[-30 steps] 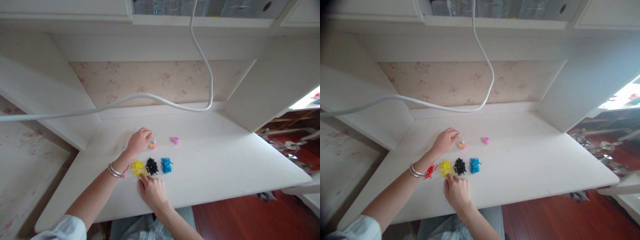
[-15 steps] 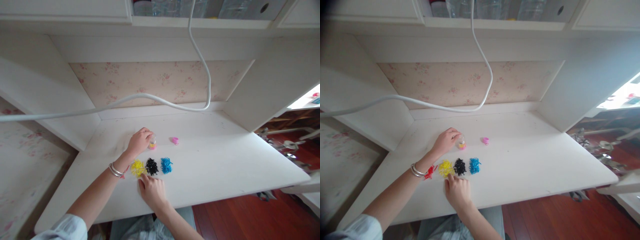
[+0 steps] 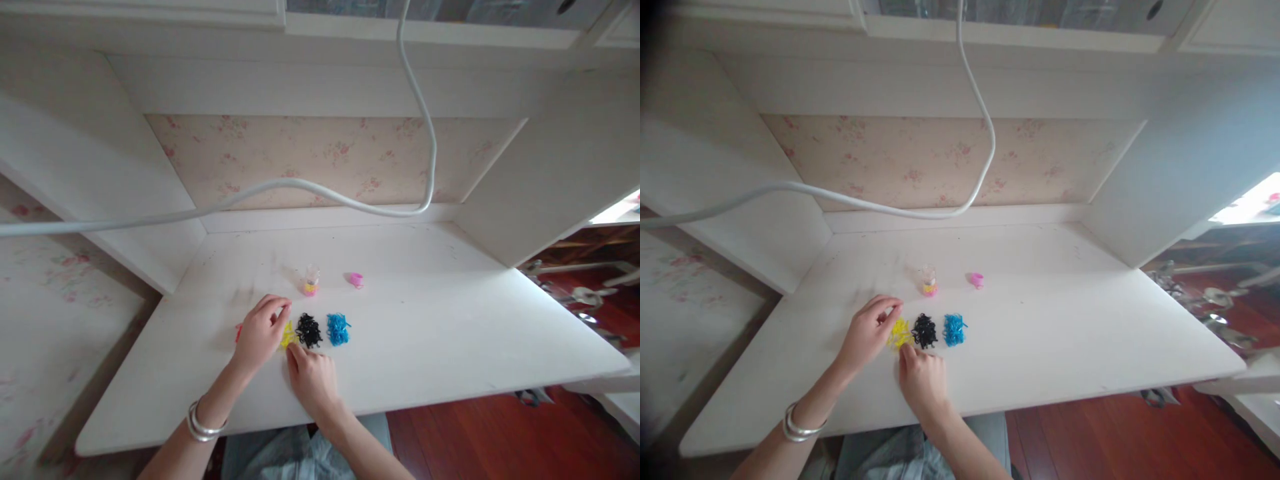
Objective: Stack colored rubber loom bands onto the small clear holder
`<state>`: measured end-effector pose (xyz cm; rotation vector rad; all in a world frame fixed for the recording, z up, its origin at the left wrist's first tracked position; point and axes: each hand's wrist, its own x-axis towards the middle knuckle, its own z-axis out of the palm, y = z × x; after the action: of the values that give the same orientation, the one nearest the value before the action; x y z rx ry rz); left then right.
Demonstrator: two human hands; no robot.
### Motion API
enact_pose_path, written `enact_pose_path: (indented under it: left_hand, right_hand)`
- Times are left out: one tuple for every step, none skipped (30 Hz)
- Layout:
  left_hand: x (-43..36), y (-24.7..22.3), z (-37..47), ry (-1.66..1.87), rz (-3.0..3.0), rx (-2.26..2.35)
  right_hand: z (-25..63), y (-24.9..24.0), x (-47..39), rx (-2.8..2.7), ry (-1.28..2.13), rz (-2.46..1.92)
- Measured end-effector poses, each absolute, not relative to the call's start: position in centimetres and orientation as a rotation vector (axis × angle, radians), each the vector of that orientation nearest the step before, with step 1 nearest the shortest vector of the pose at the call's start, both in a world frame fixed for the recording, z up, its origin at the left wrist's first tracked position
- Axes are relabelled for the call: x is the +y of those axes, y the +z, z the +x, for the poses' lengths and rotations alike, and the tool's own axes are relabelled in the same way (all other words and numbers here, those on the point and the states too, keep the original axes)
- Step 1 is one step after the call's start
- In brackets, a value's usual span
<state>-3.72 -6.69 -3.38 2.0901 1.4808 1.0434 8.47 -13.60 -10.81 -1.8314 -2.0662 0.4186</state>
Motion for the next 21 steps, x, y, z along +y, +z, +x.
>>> enact_pose_path:
  left_hand:
    - [-7.7,-4.3,-4.3,1.023,2.061,1.495]
    - [-8.6,-5.2,-4.9,0.985,2.04,1.508]
    - [-9.5,-6.2,-5.4,0.962,2.017,1.529]
    - [-10.2,-7.1,-5.9,0.924,1.997,1.538]
    - [-10.9,-7.9,-6.3,0.886,1.98,1.545]
    - [-11.5,-8.7,-6.6,0.851,1.971,1.551]
    - [-12.1,-9.3,-6.9,0.814,1.976,1.56]
    - [-12.5,-9.8,-7.0,0.78,1.998,1.577]
    - [-12.9,-10.3,-7.1,0.746,2.036,1.605]
    - [-13.1,-10.7,-7.2,0.712,2.083,1.645]
    - [-13.3,-11.0,-7.2,0.675,2.134,1.694]
    - [-13.5,-11.2,-7.1,0.638,2.177,1.743]
    - [-13.5,-11.4,-7.1,0.605,2.212,1.785]
    - [-13.5,-11.5,-7.1,0.583,2.238,1.817]
    - [-13.5,-11.6,-7.0,0.571,2.258,1.837]
    - [-13.5,-11.7,-7.0,0.57,2.275,1.847]
    - [-13.5,-11.8,-7.0,0.577,2.288,1.852]
    - [-13.4,-11.9,-7.1,0.587,2.3,1.853]
    - [-13.4,-12.1,-7.1,0.599,2.309,1.855]
    - [-13.4,-12.2,-7.2,0.61,2.315,1.856]
    - [-13.4,-12.3,-7.3,0.619,2.322,1.854]
  right_hand:
    - [8.5,-10.8,-13.6,-2.042,0.433,-1.83]
    - [8.6,-10.8,-13.5,-2.014,0.451,-1.825]
    - [8.7,-10.9,-13.5,-1.979,0.473,-1.817]
    - [8.8,-11.0,-13.4,-1.938,0.503,-1.8]
    - [8.8,-11.1,-13.3,-1.89,0.54,-1.776]
    - [8.9,-11.2,-13.3,-1.835,0.583,-1.746]
    - [8.9,-11.4,-13.2,-1.777,0.629,-1.714]
    - [8.9,-11.6,-13.2,-1.718,0.675,-1.684]
    - [8.9,-11.8,-13.2,-1.663,0.718,-1.659]
    - [8.9,-11.9,-13.2,-1.614,0.755,-1.64]
    - [8.9,-11.9,-13.2,-1.568,0.784,-1.628]
    - [9.0,-11.8,-13.1,-1.527,0.806,-1.621]
    - [9.2,-11.6,-13.0,-1.494,0.822,-1.614]
    - [9.4,-11.3,-12.8,-1.467,0.83,-1.606]
    - [9.7,-10.8,-12.6,-1.444,0.829,-1.601]
    - [10.1,-10.2,-12.2,-1.427,0.82,-1.6]
    - [10.6,-9.5,-11.7,-1.413,0.802,-1.605]
    - [11.1,-8.7,-11.1,-1.401,0.774,-1.618]
    - [11.7,-7.8,-10.3,-1.391,0.741,-1.635]
    - [12.3,-6.9,-9.5,-1.375,0.693,-1.656]
    - [12.8,-6.0,-8.7,-1.369,0.641,-1.672]
